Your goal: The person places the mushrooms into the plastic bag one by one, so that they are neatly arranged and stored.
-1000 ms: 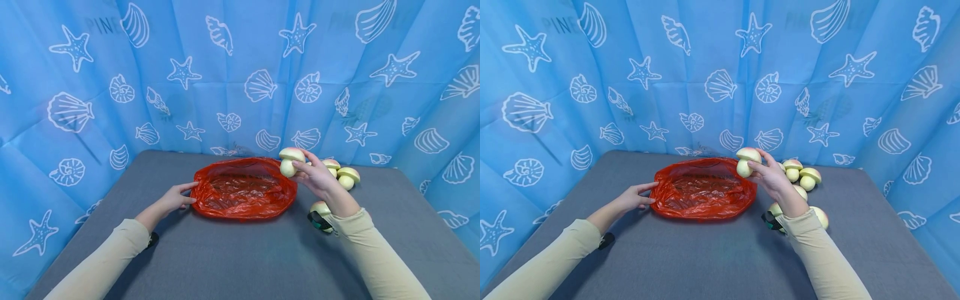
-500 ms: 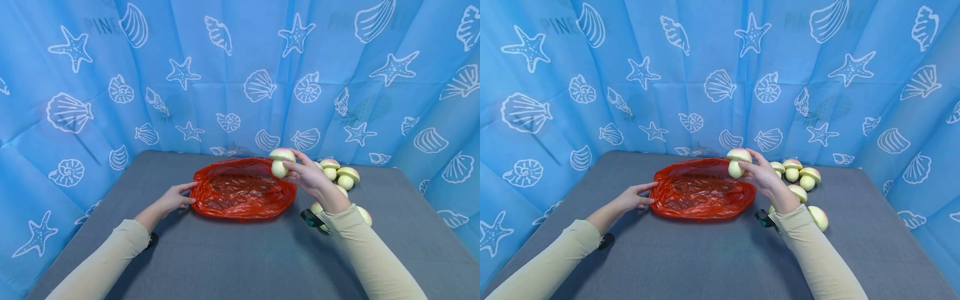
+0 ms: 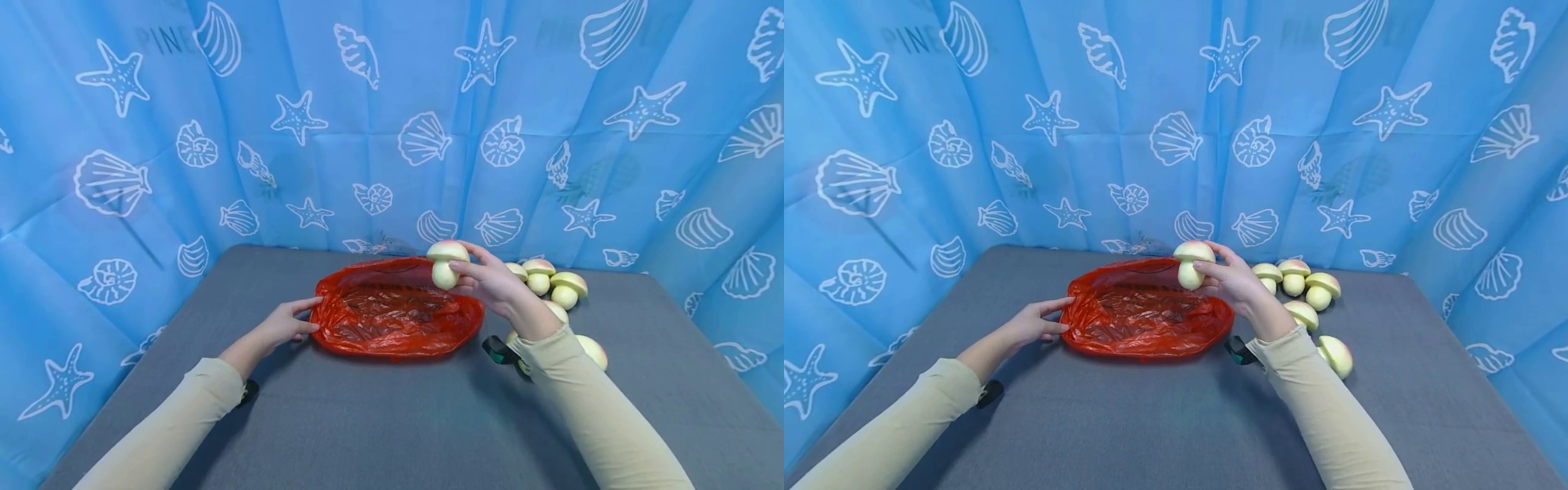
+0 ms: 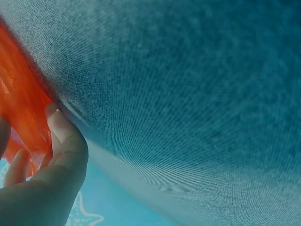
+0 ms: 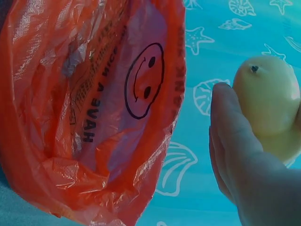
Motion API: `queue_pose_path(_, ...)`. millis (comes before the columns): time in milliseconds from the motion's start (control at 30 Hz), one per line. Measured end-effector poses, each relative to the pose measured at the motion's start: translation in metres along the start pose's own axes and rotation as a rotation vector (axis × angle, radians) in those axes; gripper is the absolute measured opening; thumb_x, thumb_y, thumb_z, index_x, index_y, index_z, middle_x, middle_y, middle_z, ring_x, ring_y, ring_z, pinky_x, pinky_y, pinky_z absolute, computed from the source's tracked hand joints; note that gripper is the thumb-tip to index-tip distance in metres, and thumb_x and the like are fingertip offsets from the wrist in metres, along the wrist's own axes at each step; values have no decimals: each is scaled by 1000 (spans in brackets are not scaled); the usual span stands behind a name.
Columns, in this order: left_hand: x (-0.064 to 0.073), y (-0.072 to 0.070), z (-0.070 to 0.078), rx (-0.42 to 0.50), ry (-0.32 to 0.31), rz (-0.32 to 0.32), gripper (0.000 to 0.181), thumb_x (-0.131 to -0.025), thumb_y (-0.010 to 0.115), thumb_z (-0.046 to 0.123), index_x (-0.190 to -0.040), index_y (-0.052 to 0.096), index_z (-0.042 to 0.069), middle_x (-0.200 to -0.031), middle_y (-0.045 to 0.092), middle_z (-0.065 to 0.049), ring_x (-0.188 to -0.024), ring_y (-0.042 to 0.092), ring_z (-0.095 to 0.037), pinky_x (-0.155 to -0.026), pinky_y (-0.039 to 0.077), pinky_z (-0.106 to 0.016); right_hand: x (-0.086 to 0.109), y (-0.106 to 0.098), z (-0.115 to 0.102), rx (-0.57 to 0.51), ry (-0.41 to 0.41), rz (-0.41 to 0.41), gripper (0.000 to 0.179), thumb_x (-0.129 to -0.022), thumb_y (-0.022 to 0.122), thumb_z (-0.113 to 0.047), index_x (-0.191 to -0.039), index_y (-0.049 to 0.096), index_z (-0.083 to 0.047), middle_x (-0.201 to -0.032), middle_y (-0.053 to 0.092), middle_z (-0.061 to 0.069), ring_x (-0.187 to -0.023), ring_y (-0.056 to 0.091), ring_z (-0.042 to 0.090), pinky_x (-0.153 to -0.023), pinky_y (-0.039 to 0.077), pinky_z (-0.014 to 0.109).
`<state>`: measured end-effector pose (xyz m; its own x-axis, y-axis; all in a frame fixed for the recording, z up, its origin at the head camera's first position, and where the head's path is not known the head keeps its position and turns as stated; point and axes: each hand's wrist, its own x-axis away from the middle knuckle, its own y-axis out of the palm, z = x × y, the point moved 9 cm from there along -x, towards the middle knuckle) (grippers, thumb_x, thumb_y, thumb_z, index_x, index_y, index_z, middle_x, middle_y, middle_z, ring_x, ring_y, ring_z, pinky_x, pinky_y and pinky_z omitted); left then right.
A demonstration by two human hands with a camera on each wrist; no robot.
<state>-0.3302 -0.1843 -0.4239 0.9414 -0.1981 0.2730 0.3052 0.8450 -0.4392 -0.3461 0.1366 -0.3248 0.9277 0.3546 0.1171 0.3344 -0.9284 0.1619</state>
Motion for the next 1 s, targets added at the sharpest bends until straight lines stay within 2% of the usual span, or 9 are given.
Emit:
queue_pose_path(333, 1, -1, 1, -1, -5, -2, 61, -95, 60, 9, -151, 36, 11, -155, 21, -26, -123, 46, -38, -82, 49, -39, -10, 11, 7, 19, 28, -38, 63, -101, 46, -7, -154, 13, -3, -108, 57, 4, -79, 66, 14, -79, 55, 33)
queue_pose_path(533, 0, 0, 0, -4, 0, -1, 61, -95, 61, 9, -151, 36, 11, -155, 22, -26, -121, 47, -37, -80, 49, -37, -14, 18, 10, 49, 37, -68, 63, -101, 45, -7, -154, 11, -1, -109, 54, 6, -77, 64, 13, -77, 54, 31)
queue_pose_path(767, -1, -1, -1, 1, -16, 9, 62, -94, 62, 8, -151, 37, 12, -155, 22, -26, -100, 56, -26, -75, 49, -34, -20, 25, 14, 98, 65, -80, 61, -101, 46, -8, -153, 15, 1, -117, 49, 10, -79, 62, 13, -78, 53, 32)
queue_pose_path(1000, -1, 0, -1, -5, -18, 5, 62, -95, 61, 8, -151, 36, 12, -155, 22, -26, -101, 58, -25, -77, 49, -35, -29, 28, 25, 124, 126, -104, 58, -102, 46, -9, -152, 18, 0, -112, 53, 9, -77, 62, 15, -75, 53, 32)
